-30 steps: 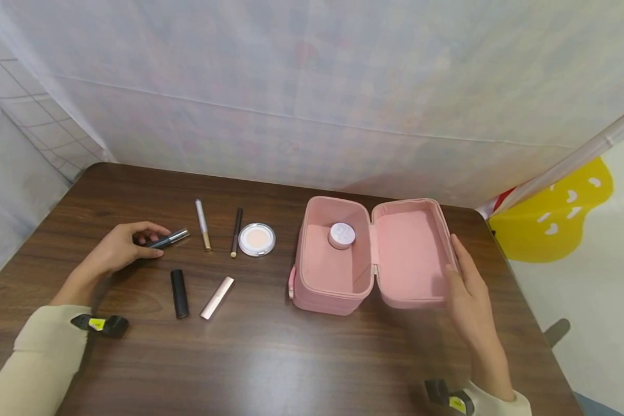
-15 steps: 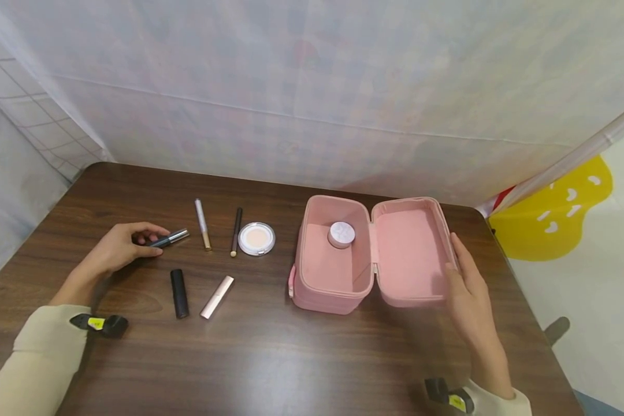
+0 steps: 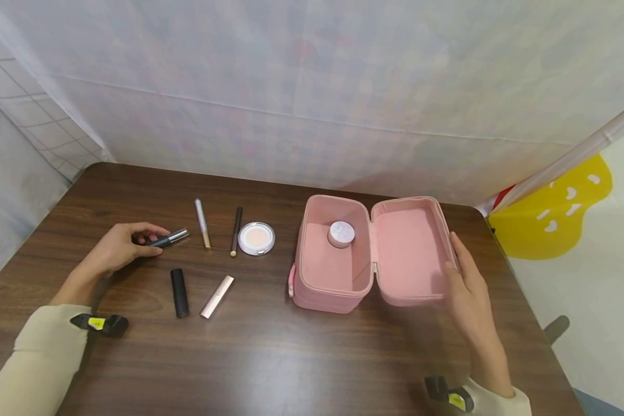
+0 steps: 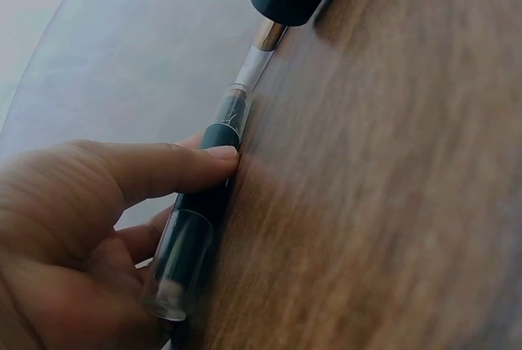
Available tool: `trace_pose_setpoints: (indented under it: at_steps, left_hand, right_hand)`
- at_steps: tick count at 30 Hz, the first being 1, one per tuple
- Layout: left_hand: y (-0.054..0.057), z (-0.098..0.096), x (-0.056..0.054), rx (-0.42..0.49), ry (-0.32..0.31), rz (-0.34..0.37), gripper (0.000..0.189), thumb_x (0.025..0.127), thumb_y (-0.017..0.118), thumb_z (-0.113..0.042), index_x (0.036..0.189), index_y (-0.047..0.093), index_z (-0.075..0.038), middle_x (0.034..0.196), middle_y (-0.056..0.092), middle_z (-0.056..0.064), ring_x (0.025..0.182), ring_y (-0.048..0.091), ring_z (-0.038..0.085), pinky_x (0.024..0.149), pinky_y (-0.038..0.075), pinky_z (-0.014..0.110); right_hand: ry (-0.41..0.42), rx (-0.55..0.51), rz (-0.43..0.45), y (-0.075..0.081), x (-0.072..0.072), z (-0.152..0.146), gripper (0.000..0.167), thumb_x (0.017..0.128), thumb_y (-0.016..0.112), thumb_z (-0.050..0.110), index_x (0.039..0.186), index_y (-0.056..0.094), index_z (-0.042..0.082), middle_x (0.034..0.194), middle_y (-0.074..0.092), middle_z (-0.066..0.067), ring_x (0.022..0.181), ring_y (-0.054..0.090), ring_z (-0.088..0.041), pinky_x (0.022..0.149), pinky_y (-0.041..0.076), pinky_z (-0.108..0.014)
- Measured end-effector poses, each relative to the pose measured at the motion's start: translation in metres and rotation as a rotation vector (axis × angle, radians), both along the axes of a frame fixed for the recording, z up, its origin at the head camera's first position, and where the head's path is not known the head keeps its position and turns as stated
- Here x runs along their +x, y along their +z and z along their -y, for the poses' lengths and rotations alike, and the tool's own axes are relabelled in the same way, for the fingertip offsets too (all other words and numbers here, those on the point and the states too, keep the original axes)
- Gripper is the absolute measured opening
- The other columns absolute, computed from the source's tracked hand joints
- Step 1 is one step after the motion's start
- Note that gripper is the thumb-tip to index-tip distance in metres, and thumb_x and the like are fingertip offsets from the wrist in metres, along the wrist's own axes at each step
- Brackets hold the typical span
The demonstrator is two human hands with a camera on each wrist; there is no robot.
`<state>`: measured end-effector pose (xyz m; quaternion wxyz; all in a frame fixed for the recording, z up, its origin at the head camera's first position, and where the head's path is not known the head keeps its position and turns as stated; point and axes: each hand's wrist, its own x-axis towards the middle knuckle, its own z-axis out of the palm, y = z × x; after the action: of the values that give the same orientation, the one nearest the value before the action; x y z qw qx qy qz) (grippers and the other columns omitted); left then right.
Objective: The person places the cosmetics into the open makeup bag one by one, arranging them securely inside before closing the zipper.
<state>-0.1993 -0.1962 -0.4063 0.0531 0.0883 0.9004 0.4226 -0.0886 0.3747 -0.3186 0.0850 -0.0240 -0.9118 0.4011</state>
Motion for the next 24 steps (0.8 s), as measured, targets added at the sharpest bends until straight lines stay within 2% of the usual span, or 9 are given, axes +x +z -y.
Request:
trace_pose_setpoints:
  at_steps: [9, 16, 24]
  left_hand:
    - [0.0003, -0.0003, 0.0002, -0.013, 0.002, -0.006, 0.034, 0.080, 0.075, -0.006, 0.112, 0.067, 0.000, 0.091, 0.060, 0.013, 0.077, 0.047, 0.023, 0.065, 0.038, 0.033]
    - [-0.0006, 0.0002, 0.0000, -0.003, 0.011, -0.015, 0.033, 0.080, 0.075, -0.005, 0.112, 0.068, 0.000, 0.091, 0.059, 0.012, 0.076, 0.046, 0.022, 0.064, 0.038, 0.031]
    - [0.0022, 0.0010, 0.0005, 0.010, 0.017, -0.019, 0.032, 0.081, 0.074, -0.004, 0.112, 0.068, 0.000, 0.092, 0.059, 0.013, 0.076, 0.048, 0.022, 0.063, 0.039, 0.029]
  right_hand:
    - [-0.007, 0.003, 0.013, 0.0006, 0.0004, -0.0002, 0.051, 0.105, 0.029, 0.027, 0.154, 0.013, 0.030, 0.155, 0.021, -0.017, 0.117, 0.039, -0.042, 0.083, 0.041, -0.012]
    - [0.003, 0.006, 0.000, 0.0007, 0.0013, 0.0010, 0.051, 0.105, 0.030, 0.027, 0.154, 0.014, 0.030, 0.155, 0.020, -0.015, 0.121, 0.037, -0.040, 0.091, 0.038, -0.016]
    - [0.014, 0.002, 0.003, 0.0014, 0.0011, 0.0005, 0.051, 0.105, 0.029, 0.026, 0.154, 0.013, 0.029, 0.155, 0.020, -0.017, 0.118, 0.038, -0.044, 0.087, 0.040, -0.015]
